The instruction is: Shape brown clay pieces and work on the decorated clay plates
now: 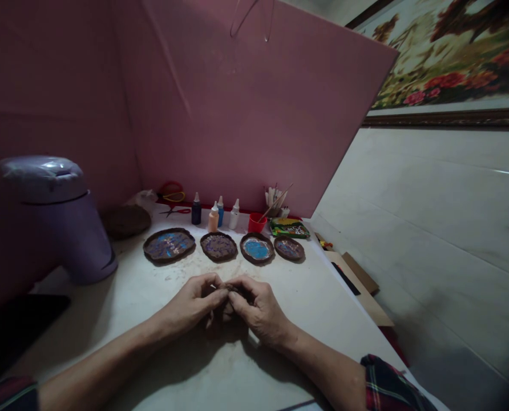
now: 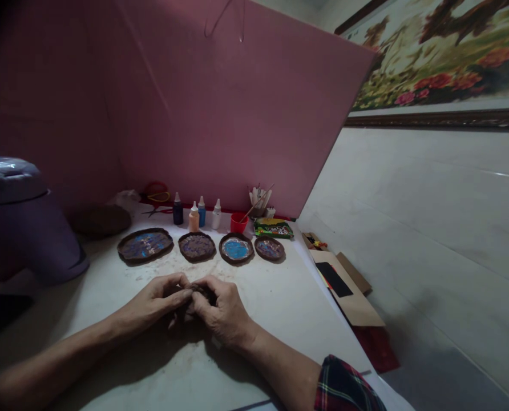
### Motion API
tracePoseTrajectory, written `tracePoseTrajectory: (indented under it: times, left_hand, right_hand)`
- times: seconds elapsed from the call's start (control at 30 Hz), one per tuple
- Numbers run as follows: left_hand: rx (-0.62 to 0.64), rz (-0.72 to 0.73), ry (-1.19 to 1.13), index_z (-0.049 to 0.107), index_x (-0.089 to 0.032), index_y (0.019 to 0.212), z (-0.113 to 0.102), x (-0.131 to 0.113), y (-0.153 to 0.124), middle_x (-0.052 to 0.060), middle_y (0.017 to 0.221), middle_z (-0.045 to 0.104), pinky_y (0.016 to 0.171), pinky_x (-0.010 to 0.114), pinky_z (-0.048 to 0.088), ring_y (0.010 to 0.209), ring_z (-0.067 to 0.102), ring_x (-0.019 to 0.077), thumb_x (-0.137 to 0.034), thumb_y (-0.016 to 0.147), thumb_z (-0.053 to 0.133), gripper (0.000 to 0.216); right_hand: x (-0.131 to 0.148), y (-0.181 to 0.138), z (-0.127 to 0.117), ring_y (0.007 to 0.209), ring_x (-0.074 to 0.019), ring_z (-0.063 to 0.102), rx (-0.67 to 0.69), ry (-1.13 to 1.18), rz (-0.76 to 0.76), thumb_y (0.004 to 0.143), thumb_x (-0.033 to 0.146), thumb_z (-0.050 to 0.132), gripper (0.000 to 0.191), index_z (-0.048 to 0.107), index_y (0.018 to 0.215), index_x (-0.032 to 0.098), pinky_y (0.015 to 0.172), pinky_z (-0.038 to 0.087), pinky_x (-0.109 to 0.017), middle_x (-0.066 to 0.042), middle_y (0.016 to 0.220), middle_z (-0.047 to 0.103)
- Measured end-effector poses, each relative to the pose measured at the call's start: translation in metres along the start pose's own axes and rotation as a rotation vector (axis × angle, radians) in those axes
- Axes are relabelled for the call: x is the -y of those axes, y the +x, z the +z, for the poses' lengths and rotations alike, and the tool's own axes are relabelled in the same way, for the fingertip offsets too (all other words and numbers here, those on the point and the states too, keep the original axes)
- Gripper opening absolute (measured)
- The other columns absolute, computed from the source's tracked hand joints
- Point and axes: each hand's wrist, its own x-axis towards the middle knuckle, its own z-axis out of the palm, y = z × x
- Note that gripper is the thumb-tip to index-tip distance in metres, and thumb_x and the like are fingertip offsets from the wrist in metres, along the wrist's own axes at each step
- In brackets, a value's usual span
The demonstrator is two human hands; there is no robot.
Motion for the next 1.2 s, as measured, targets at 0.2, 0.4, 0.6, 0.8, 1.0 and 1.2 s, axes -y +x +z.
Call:
tracePoseTrajectory:
  times: [0.2,0.4,0.6,0.8,1.0,1.2]
  left_hand:
    - [0.035,-0.003,-0.018,0.048,-0.016,0.079,-0.002,0.000,0.001,0.000,0.059,0.063,0.039,0.016,0.038,0.043,0.061,0.0120,-0.045,0.081,0.058,0.031]
    - [0.027,-0.003,-0.045,0.048,-0.016,0.080,-0.001,0.000,0.000,-0.001,0.058,0.063,0.039,0.016,0.038,0.043,0.062,0.0125,-0.044,0.081,0.060,0.030]
    - [0.015,-0.027,-0.099,0.050,-0.017,0.081,0.000,-0.002,-0.001,0.000,0.059,0.064,0.037,0.020,0.046,0.044,0.063,0.0143,-0.049,0.085,0.052,0.033]
    - [-0.035,0.024,-0.096,0.046,-0.018,0.083,-0.002,0.005,0.003,-0.003,0.054,0.063,0.037,0.017,0.044,0.040,0.060,0.0120,-0.044,0.078,0.064,0.032]
    - [-0.065,0.043,-0.099,0.046,-0.018,0.076,0.003,0.000,0.000,-0.004,0.056,0.060,0.039,0.018,0.042,0.040,0.053,0.0081,-0.043,0.075,0.066,0.033]
    - [-0.107,0.051,-0.083,0.047,-0.017,0.076,0.007,-0.007,-0.004,-0.004,0.057,0.058,0.041,0.018,0.038,0.044,0.049,0.0073,-0.042,0.074,0.066,0.031]
  right_hand:
    - [0.002,-0.001,-0.001,0.079,-0.0151,0.063,0.002,0.041,0.006,0.087,0.021,0.050,0.020,0.066,0.097,0.014,0.073,0.050,-0.025,-0.005,0.087,0.069]
    - [0.000,-0.002,0.000,0.079,-0.0154,0.063,-0.009,0.032,-0.012,0.089,0.024,0.050,0.020,0.065,0.098,0.015,0.073,0.049,-0.025,-0.005,0.088,0.068]
    - [-0.003,-0.002,-0.001,0.083,-0.0153,0.062,-0.048,0.036,-0.034,0.093,0.030,0.044,0.025,0.062,0.105,0.017,0.076,0.048,-0.026,-0.005,0.092,0.067]
    - [-0.003,-0.001,0.000,0.082,-0.0154,0.061,0.004,-0.002,-0.057,0.086,0.027,0.056,0.026,0.058,0.110,0.016,0.073,0.048,-0.025,-0.005,0.094,0.065]
    - [0.000,0.000,0.001,0.086,-0.0155,0.062,-0.002,-0.001,-0.054,0.084,0.016,0.055,0.023,0.061,0.106,0.017,0.078,0.049,-0.026,-0.005,0.096,0.067]
    - [0.003,-0.001,0.003,0.084,-0.0152,0.064,-0.057,0.001,-0.095,0.084,0.013,0.052,0.023,0.064,0.104,0.017,0.076,0.050,-0.025,-0.005,0.095,0.069]
